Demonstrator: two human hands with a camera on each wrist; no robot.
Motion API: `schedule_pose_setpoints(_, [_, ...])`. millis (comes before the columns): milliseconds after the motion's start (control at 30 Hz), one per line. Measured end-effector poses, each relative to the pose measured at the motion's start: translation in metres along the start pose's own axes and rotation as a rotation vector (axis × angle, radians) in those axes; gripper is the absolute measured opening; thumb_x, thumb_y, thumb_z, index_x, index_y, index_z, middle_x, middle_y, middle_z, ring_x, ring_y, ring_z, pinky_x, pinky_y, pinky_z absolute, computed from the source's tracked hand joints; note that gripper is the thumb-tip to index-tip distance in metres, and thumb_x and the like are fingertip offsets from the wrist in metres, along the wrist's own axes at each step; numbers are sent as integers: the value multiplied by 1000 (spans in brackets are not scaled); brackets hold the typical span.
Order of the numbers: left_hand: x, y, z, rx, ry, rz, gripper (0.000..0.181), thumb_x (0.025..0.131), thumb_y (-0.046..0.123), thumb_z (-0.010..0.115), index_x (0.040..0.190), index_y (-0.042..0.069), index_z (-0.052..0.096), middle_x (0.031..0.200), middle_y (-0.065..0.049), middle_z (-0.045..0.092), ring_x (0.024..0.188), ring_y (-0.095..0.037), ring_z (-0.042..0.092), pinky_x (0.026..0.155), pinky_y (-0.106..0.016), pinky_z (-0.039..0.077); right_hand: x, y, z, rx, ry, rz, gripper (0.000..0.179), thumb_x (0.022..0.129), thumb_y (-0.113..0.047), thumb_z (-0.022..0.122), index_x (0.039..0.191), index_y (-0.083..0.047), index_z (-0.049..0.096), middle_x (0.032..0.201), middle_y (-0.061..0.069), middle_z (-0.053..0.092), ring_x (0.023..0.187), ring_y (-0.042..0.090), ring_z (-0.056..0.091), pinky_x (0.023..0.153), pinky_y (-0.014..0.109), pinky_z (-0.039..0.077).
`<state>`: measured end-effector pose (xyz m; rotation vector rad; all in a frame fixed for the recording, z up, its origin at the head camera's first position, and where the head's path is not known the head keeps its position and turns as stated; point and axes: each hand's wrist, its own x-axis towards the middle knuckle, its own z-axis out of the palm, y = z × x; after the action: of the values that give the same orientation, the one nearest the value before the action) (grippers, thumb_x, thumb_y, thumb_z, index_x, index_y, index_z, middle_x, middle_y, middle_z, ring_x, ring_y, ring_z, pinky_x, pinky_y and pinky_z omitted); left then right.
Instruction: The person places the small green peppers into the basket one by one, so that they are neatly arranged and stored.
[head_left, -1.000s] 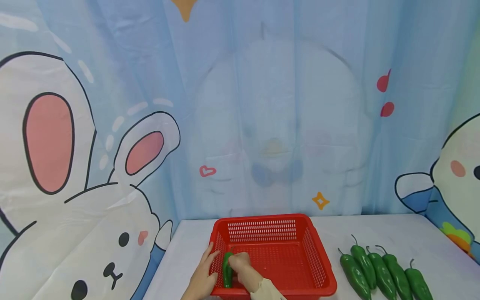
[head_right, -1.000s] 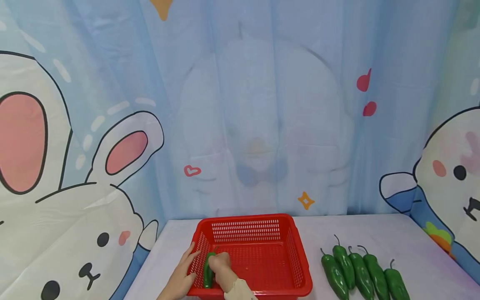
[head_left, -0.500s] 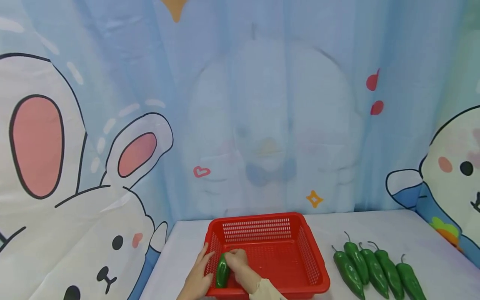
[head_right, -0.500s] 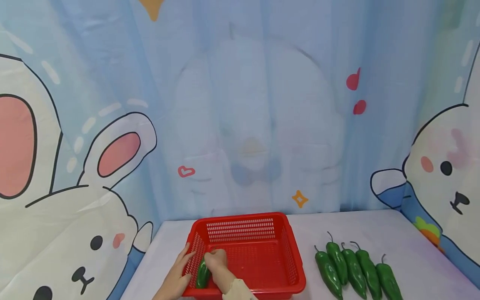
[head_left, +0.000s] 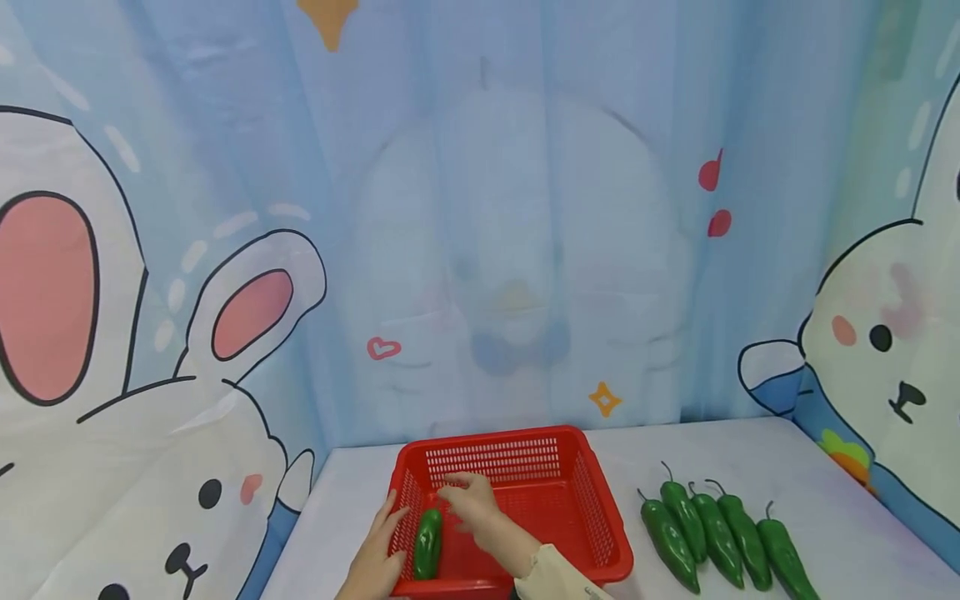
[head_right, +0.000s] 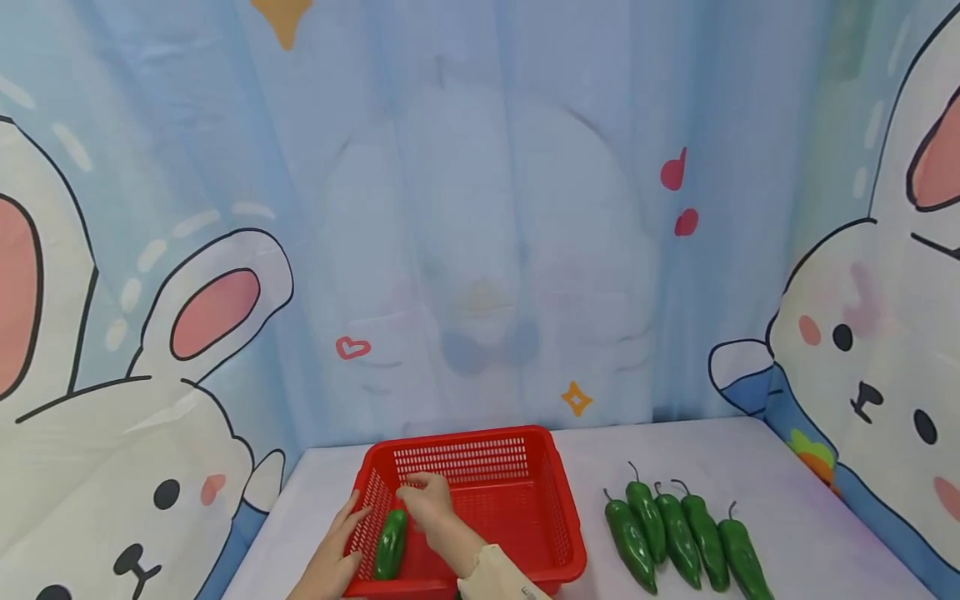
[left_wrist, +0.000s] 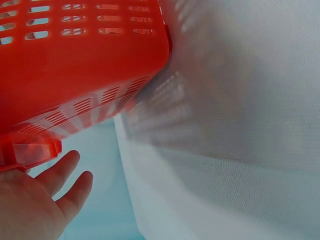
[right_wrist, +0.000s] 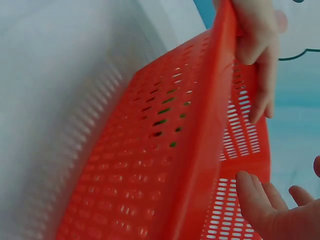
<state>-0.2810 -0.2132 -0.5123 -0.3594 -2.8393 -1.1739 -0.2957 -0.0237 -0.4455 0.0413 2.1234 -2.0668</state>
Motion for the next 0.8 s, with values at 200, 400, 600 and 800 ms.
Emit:
schedule_pose_setpoints(200, [1,-4,1,-8,-22,1,65,78,-2,56,142,-4,46,160,-22,19,140,-49,25,101,-68,34,-5,-6,-8,13,-45,27,40,95,-13,60,130,5,58,119,25,61,106,43,62,82,56,54])
schedule_pose_setpoints(400, [3,-10,5,9,-19,10,67,75,-3,55,142,-4,47,159,-22,21,140,-49,26,100,-69,35,-7,-8,-16,70,-97,33,40,96,-12,58,133,5,56,125,28,58,111,47,59,85,58,52])
schedule_pose_setpoints(600, [7,-8,5,-36,-46,-23,68,75,-2,56,142,-3,46,159,-22,19,140,-51,23,100,-71,33,-6,-6,-36,170,-143,62,42,99,-12,54,137,5,52,137,33,49,120,50,53,92,59,48])
schedule_pose_setpoints(800, [8,-5,-1,-18,-40,-20,68,76,-3,55,143,-1,46,160,-21,20,141,-50,24,100,-70,33,-4,-4,-56,193,-130,46,45,100,-12,53,140,5,48,136,30,50,111,41,61,90,57,51])
